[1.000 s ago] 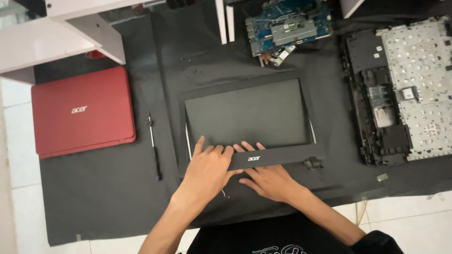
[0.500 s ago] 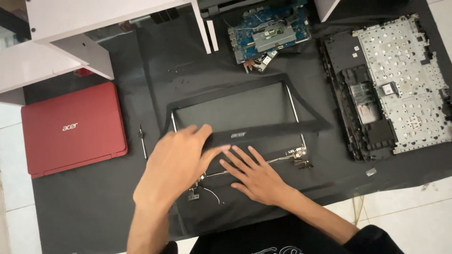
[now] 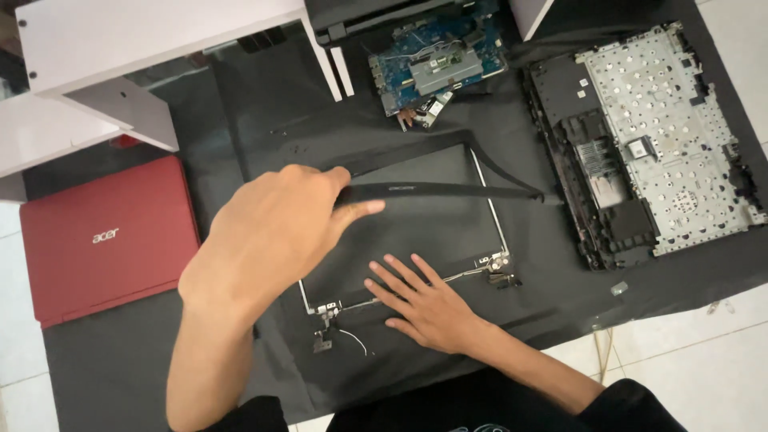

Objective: The person disassembles a laptop by using a screwdriver to remove screws from the bottom casing and the screen bezel. They remove the bottom cover, disconnect internal components, and separate the screen frame from the display panel, placing the parts on a black mat.

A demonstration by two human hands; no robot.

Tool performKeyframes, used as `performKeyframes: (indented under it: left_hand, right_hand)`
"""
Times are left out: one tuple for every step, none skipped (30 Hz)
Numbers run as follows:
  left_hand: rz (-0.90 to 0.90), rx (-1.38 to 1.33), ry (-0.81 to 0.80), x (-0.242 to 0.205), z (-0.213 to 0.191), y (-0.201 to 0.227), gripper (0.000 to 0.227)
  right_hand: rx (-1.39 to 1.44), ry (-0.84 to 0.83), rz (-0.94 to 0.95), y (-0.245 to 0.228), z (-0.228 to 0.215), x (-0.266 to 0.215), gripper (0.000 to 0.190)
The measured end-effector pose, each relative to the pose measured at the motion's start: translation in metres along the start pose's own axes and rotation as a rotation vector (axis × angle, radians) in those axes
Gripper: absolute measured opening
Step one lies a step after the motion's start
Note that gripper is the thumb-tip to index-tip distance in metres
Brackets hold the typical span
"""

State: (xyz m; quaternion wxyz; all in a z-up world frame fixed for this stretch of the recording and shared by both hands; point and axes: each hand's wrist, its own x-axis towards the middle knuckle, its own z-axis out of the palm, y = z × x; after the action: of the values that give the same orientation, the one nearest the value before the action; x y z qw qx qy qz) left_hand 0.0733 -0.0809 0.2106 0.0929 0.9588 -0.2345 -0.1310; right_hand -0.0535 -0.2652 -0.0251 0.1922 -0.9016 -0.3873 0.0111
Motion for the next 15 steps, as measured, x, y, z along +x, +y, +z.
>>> performKeyframes:
  left_hand:
    - [-0.012,0.025,-0.019,0.001,-0.004,0.002,0.057]
    - [-0.023,0.050,-0.038,0.002,-0.008,0.005,0.056]
    - [-0.022,0.049,-0.040,0.004,-0.006,0.007,0.056]
    - [0.017,0.061,-0.054,0.005,-0.004,0.010,0.056]
    - [0.055,0.075,-0.067,0.007,-0.002,0.013,0.055]
    - [0.056,0.076,-0.066,0.010,0.000,0.021,0.055]
    - [0.029,0.136,-0.143,0.011,0.004,0.029,0.050]
    - [0.002,0.196,-0.220,0.013,0.007,0.037,0.046]
    - [-0.002,0.194,-0.222,0.013,0.028,0.041,0.046]
    - [0.012,0.317,-0.133,0.014,0.050,0.046,0.031]
    - [0.030,0.442,-0.039,0.015,0.070,0.051,0.019]
    - [0.029,0.442,-0.038,0.014,0.073,0.061,0.019]
    - [0.031,0.545,-0.092,0.012,0.077,0.072,0.016]
    - [0.033,0.647,-0.148,0.009,0.080,0.082,0.014]
    - [0.030,0.646,-0.148,0.007,0.078,0.084,0.014]
  right_hand:
    - [-0.008,0.000,-0.002,0.000,0.000,0.000,0.072]
    - [-0.016,0.001,-0.003,0.000,0.001,0.000,0.072]
    - [-0.015,0.000,-0.001,-0.001,0.001,0.000,0.072]
    - [0.000,-0.004,0.002,-0.001,0.001,-0.001,0.072]
    - [0.012,-0.007,0.004,0.000,0.001,0.000,0.072]
    - [0.011,-0.005,0.005,0.001,0.004,-0.001,0.072]
    - [0.011,0.005,0.002,0.002,0.008,-0.001,0.070]
    - [0.010,0.015,-0.001,0.003,0.013,-0.002,0.067]
    - [0.013,0.012,-0.004,0.005,0.021,-0.006,0.067]
    - [0.016,-0.093,0.018,0.007,0.029,-0.010,0.059]
    - [0.014,-0.194,0.043,0.011,0.037,-0.013,0.052]
    - [0.013,-0.194,0.042,0.009,0.027,-0.008,0.052]
    - [0.409,-0.099,0.184,0.008,0.018,-0.005,0.055]
    - [0.804,-0.001,0.326,0.006,0.008,-0.001,0.058]
    - [0.804,-0.004,0.324,0.006,0.011,-0.001,0.058]
